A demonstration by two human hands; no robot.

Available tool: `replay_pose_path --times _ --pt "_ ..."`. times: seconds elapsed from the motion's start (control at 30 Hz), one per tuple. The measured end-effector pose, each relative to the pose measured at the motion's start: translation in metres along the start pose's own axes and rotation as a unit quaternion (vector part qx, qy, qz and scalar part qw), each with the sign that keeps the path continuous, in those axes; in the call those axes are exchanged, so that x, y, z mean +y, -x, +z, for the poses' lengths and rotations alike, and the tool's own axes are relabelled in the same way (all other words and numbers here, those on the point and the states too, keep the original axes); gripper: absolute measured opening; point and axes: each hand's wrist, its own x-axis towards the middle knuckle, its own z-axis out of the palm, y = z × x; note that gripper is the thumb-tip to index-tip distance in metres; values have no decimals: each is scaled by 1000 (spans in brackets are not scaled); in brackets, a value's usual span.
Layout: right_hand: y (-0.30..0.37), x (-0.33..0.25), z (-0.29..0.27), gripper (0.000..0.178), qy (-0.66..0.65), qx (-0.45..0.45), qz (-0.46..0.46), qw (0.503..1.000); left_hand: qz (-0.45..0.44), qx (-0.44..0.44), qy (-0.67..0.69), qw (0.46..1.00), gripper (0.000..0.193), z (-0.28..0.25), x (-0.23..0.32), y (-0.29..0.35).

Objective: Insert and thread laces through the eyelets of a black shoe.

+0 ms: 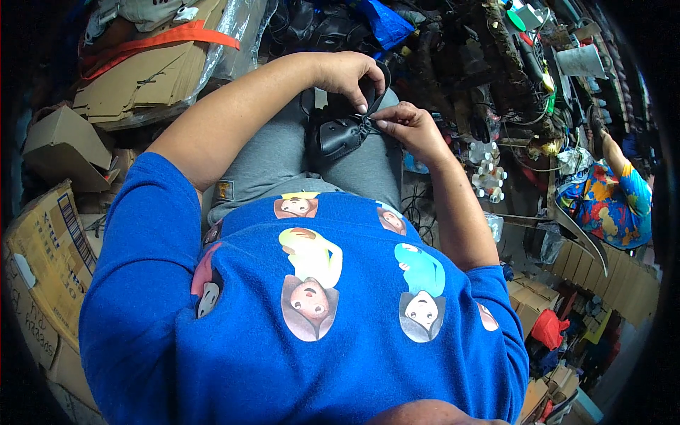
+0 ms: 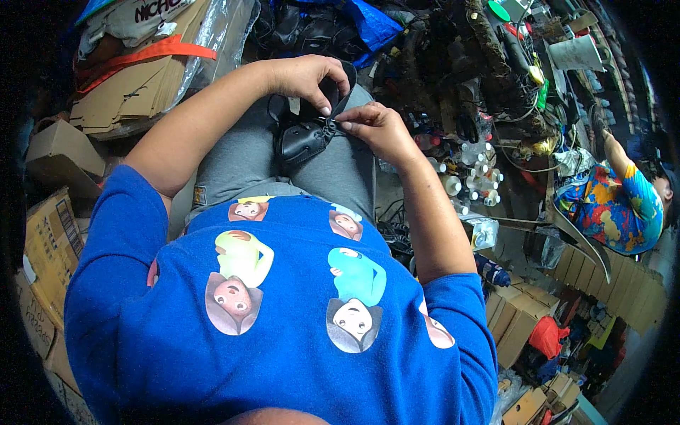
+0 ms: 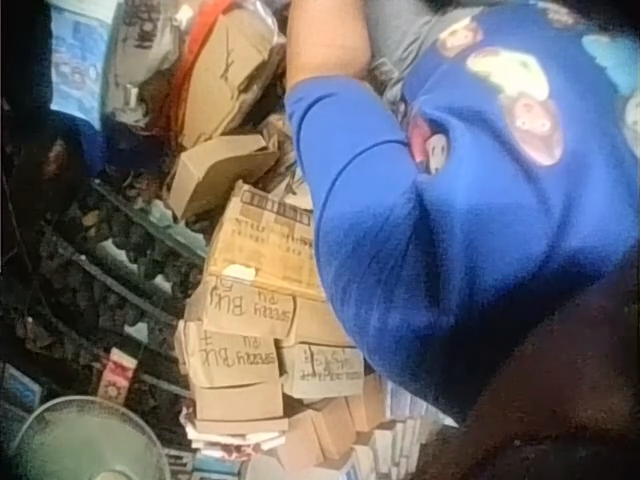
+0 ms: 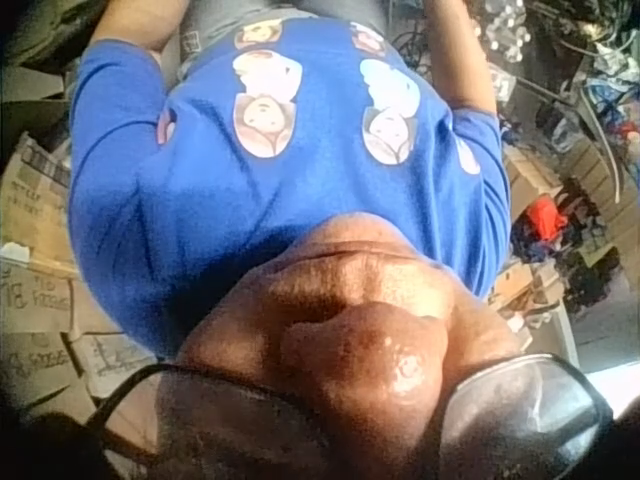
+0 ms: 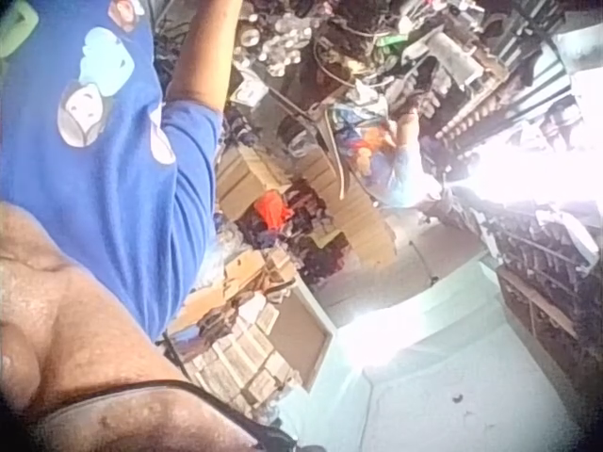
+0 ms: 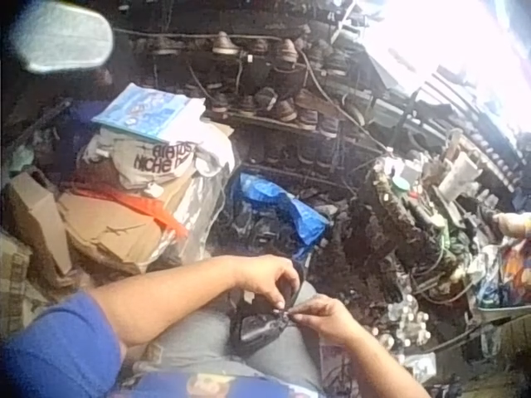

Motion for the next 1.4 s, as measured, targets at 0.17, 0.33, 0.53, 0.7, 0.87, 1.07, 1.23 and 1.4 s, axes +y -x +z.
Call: replay_pose_path --times 0.17,0.33,0.53,0.7,0.87,1.07,1.23,1.4 --pt "6 -18 8 12 138 64 -68 986 70 197 -142 967 46 -9 -9 17" --pt "14 -28 5 18 125 52 -46 990 -87 195 64 975 31 -77 -36 98" --pt "24 -31 6 25 185 42 -22 982 -111 371 223 894 37 -157 -35 236" --pt "29 -27 13 33 222 71 -71 970 -216 519 109 820 41 -180 -52 299" --pt "40 -22 30 32 351 121 -80 925 -97 450 -19 888 29 -55 -26 191" --pt "39 -27 31 34 347 121 -57 928 10 319 -159 934 18 47 16 106" --pt "35 -30 24 33 240 92 8 966 8 302 -222 927 16 57 8 87" --pt "25 -15 6 30 166 63 -3 984 30 293 4 956 19 54 13 75"
